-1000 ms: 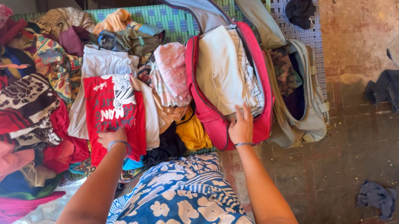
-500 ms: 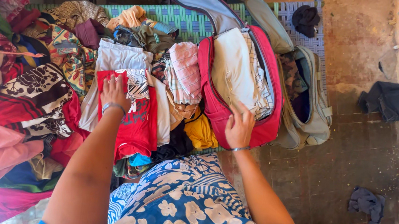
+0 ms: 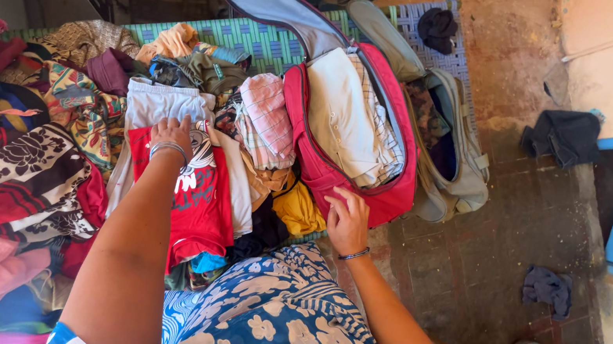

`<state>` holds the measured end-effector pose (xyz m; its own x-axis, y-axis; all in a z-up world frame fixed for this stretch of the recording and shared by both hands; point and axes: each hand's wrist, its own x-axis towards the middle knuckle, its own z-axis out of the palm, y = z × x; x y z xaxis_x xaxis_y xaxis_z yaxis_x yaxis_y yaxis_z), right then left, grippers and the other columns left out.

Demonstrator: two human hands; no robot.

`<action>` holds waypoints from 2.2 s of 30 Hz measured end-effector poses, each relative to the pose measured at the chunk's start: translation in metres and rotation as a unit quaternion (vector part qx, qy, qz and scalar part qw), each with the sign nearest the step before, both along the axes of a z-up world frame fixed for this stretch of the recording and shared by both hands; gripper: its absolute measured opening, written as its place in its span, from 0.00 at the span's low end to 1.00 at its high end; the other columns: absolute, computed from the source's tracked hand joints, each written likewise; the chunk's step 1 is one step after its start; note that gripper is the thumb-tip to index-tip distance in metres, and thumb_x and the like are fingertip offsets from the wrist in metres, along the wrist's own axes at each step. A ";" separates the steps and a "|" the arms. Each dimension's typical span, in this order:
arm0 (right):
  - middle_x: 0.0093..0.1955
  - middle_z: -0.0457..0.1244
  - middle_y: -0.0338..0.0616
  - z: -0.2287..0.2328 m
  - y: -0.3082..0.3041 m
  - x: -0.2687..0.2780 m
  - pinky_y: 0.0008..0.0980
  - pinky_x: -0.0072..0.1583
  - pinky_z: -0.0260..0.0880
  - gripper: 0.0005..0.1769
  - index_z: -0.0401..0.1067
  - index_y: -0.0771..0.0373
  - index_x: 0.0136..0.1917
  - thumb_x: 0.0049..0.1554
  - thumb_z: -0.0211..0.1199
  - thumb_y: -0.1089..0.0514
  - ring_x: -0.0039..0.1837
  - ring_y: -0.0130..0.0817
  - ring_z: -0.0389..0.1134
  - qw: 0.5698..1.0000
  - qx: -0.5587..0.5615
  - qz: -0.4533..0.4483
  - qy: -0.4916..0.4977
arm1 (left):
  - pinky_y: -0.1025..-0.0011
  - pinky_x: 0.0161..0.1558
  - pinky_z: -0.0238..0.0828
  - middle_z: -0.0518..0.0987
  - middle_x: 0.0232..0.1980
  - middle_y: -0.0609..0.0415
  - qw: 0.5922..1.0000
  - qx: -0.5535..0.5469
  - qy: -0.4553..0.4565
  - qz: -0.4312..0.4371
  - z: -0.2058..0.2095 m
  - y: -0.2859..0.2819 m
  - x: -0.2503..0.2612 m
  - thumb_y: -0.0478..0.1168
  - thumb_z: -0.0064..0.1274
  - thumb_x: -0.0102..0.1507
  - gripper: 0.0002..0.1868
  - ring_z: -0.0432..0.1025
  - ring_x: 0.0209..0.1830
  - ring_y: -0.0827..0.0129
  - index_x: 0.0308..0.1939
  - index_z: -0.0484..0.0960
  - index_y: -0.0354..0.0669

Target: The person folds pants, shirts, and other clothes by hand and packs them into a bag.

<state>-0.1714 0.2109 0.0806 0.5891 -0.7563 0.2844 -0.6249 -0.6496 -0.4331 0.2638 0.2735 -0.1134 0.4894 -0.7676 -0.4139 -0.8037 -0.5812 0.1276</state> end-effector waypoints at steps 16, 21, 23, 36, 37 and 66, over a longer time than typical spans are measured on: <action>0.62 0.65 0.47 0.012 -0.003 0.049 0.42 0.67 0.64 0.14 0.75 0.60 0.57 0.58 0.64 0.59 0.65 0.48 0.65 0.986 0.119 0.094 -0.065 | 0.56 0.66 0.67 0.76 0.64 0.39 0.981 0.080 0.089 -0.153 0.107 0.003 -0.035 0.47 0.51 0.59 0.24 0.69 0.67 0.47 0.59 0.82 0.52; 0.64 0.64 0.46 -0.038 -0.009 0.068 0.38 0.63 0.66 0.32 0.66 0.60 0.69 0.55 0.69 0.49 0.66 0.41 0.65 0.929 0.357 0.092 -0.033 | 0.58 0.61 0.72 0.82 0.55 0.38 0.955 0.116 0.152 -0.225 0.172 -0.002 -0.073 0.46 0.54 0.57 0.24 0.76 0.57 0.48 0.57 0.83 0.46; 0.65 0.64 0.45 -0.066 -0.019 0.077 0.36 0.70 0.62 0.33 0.57 0.59 0.79 0.67 0.54 0.42 0.66 0.38 0.63 0.840 0.510 0.117 -0.142 | 0.59 0.60 0.73 0.83 0.54 0.39 0.944 0.106 0.182 -0.256 0.210 -0.002 -0.091 0.46 0.56 0.55 0.27 0.77 0.56 0.49 0.58 0.82 0.47; 0.71 0.65 0.47 -0.068 -0.041 0.051 0.32 0.72 0.62 0.41 0.63 0.65 0.76 0.64 0.44 0.32 0.74 0.36 0.63 0.434 0.815 0.115 -0.366 | 0.49 0.47 0.73 0.83 0.40 0.38 0.874 -0.128 0.289 -0.369 0.412 -0.023 -0.168 0.50 0.58 0.57 0.20 0.77 0.42 0.41 0.47 0.80 0.42; 0.71 0.65 0.47 -0.062 -0.046 0.049 0.33 0.72 0.62 0.41 0.62 0.66 0.76 0.64 0.45 0.33 0.73 0.37 0.64 0.402 0.816 0.107 -0.402 | 0.49 0.46 0.74 0.83 0.38 0.37 0.887 -0.169 0.288 -0.318 0.412 -0.031 -0.167 0.49 0.58 0.56 0.20 0.78 0.41 0.41 0.48 0.80 0.43; 0.54 0.70 0.45 -0.099 -0.207 -0.068 0.38 0.50 0.75 0.32 0.66 0.58 0.72 0.54 0.60 0.68 0.52 0.36 0.72 0.670 0.641 -0.179 -0.329 | 0.47 0.49 0.71 0.81 0.46 0.32 0.934 -0.293 0.203 -0.022 0.170 -0.274 -0.191 0.40 0.58 0.62 0.23 0.75 0.48 0.37 0.59 0.69 0.42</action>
